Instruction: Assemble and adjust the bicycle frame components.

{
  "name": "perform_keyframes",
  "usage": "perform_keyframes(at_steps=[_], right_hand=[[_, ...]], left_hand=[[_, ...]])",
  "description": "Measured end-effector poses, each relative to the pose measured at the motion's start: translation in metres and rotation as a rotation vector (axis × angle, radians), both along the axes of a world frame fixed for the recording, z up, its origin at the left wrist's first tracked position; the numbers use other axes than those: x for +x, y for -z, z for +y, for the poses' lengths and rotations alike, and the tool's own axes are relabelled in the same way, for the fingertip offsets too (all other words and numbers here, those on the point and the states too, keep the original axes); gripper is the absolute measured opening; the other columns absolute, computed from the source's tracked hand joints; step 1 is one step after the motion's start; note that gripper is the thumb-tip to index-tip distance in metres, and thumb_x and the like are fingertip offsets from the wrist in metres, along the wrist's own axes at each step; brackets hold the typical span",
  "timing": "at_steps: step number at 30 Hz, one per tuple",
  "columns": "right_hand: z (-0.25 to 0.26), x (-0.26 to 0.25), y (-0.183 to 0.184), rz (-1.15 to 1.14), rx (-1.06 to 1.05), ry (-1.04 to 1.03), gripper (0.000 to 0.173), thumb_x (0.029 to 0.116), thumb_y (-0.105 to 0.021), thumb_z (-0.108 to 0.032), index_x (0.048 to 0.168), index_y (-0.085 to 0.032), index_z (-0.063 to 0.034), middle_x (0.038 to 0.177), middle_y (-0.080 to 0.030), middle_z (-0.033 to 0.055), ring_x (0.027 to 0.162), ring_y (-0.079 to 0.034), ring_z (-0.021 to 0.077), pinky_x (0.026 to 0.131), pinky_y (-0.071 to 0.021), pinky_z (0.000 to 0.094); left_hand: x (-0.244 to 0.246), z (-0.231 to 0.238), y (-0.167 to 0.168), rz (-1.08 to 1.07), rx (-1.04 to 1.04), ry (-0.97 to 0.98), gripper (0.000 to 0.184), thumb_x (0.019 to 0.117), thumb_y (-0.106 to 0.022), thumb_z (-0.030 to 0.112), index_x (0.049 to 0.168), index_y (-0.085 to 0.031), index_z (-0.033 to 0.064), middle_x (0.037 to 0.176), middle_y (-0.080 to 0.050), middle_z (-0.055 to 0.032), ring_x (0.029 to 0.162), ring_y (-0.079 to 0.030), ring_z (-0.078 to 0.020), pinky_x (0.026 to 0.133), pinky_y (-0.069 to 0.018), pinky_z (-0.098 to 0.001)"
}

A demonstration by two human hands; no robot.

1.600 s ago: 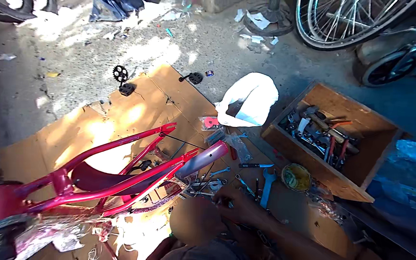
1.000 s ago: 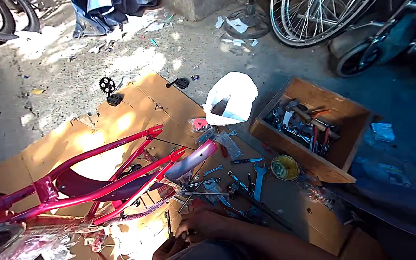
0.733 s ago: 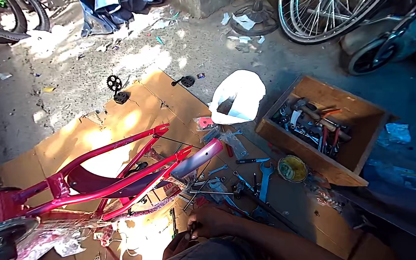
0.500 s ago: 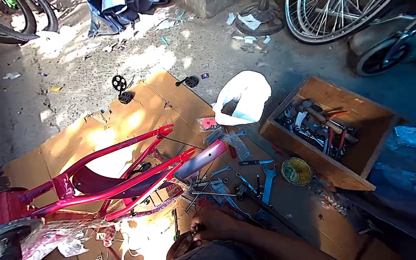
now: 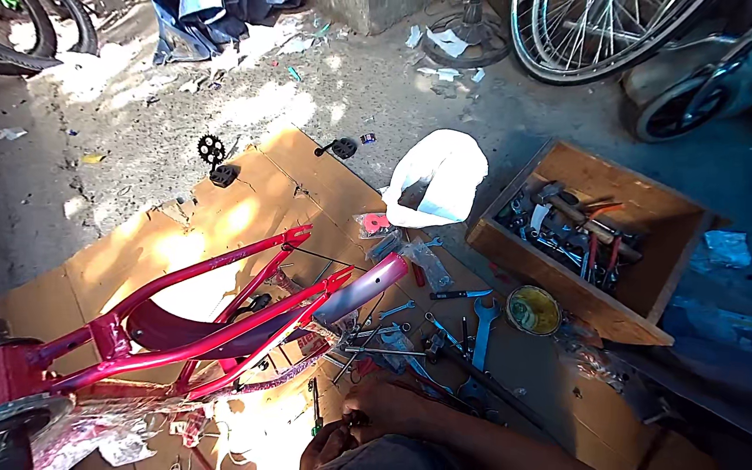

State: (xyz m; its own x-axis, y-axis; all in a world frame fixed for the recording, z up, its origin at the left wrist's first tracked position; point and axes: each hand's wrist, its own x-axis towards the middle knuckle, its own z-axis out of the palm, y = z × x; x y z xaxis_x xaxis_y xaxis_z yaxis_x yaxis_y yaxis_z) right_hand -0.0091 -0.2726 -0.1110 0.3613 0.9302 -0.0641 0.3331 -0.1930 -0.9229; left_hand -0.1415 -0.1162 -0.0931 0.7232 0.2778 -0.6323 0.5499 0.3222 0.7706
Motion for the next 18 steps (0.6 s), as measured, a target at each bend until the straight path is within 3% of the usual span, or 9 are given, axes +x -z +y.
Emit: perform_keyframes(at_steps=[7,11,14,18], right_hand=[[-0.005,-0.004,0.006,0.17,0.012,0.065,0.021,0.0954,-0.068,-0.017,0.11,-0.068,-0.0019,0.105,-0.067,0.0173,0.096,-0.065,0.0284,0.086,-0.0528,0.0451],[-0.003,-0.006,0.006,0.116,0.008,0.094,0.024,0.0973,-0.066,-0.02,0.113,-0.071,-0.0028,0.106,-0.068,0.0171,0.098,-0.066,0.0275,0.089,-0.0536,0.0426],[-0.001,-0.01,0.007,0.05,0.037,0.158,0.021,0.0977,-0.064,-0.02,0.107,-0.074,-0.0038,0.101,-0.07,0.0154,0.094,-0.068,0.0262,0.086,-0.0543,0.0405],[0.004,-0.012,0.012,0.102,0.007,0.216,0.022,0.0998,-0.062,-0.019,0.109,-0.074,-0.0039,0.104,-0.072,0.0146,0.098,-0.069,0.0256,0.091,-0.0535,0.0423]], left_hand=[[-0.005,0.012,0.024,-0.026,-0.051,0.026,0.017,0.0999,-0.051,0.005,0.105,-0.065,-0.0042,0.076,-0.071,-0.0057,0.067,-0.068,-0.0107,0.067,-0.0585,-0.0288],[-0.004,0.007,0.028,-0.032,0.063,0.004,0.02,0.0982,-0.049,0.006,0.104,-0.065,-0.0049,0.073,-0.069,-0.0034,0.066,-0.067,-0.0098,0.065,-0.0581,-0.0284],[-0.001,0.003,0.023,-0.008,0.141,-0.008,0.024,0.1004,-0.045,0.009,0.106,-0.063,-0.006,0.073,-0.069,-0.004,0.065,-0.066,-0.0094,0.064,-0.0572,-0.027],[0.003,-0.006,0.029,-0.045,0.401,0.051,0.032,0.1034,-0.041,0.017,0.094,-0.064,-0.003,0.067,-0.064,-0.0003,0.055,-0.057,-0.0061,0.054,-0.0504,-0.0245]])
